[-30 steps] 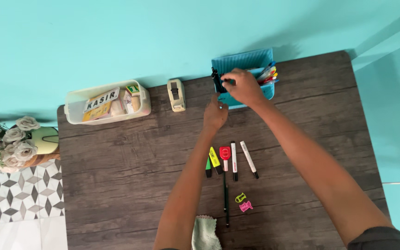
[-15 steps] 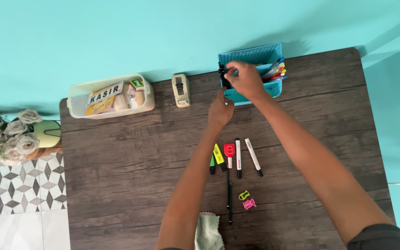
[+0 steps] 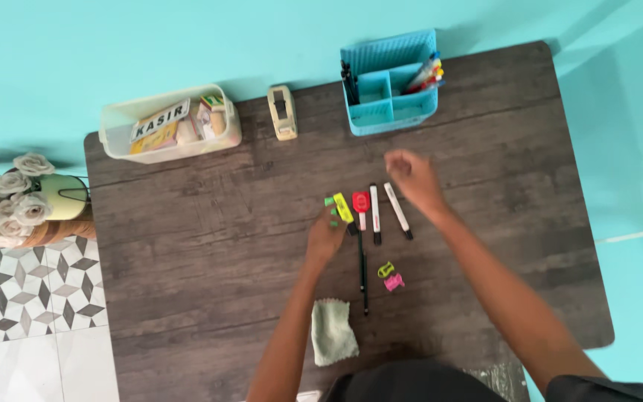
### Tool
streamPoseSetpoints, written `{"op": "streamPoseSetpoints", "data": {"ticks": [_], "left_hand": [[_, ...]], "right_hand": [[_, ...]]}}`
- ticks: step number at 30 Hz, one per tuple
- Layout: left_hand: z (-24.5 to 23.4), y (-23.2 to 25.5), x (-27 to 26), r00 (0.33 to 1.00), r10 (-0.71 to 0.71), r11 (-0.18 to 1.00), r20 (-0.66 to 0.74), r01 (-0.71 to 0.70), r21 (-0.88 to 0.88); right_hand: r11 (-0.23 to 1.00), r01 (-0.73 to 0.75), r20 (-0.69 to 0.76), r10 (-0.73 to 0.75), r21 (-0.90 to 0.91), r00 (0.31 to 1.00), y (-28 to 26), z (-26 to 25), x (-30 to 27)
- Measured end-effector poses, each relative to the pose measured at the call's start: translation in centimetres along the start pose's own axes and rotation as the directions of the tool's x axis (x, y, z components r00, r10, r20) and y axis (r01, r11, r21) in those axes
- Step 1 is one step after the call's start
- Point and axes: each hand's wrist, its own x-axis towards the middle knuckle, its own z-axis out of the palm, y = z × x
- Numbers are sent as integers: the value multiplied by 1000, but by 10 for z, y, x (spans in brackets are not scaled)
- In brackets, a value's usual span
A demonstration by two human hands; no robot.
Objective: The person wipes various stationery items including pens, markers, and clips with a cloth and places them into a blue desk organizer.
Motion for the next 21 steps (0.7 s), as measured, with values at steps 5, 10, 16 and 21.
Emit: {"op": "streamPoseSetpoints", "data": {"ticks": [5,10,16,21], "left_hand": [[16,-20,-86,987,-140,987,82,132,92],[40,-9,-120,949,-288,924,126,241,296],[48,-2,-127,971,-235,923,32,213,321],[51,-10,-125,977,-210,925,31,189,329]], "right_hand": [[976,-212,50,214,-52,975,43,24,-129],[917,-375,140,357,134,924,64,50,-229],[895,-436,178,416,94,892,56,57,-312],[842,-540,152,536,-18,831,25,41,-343]]}}
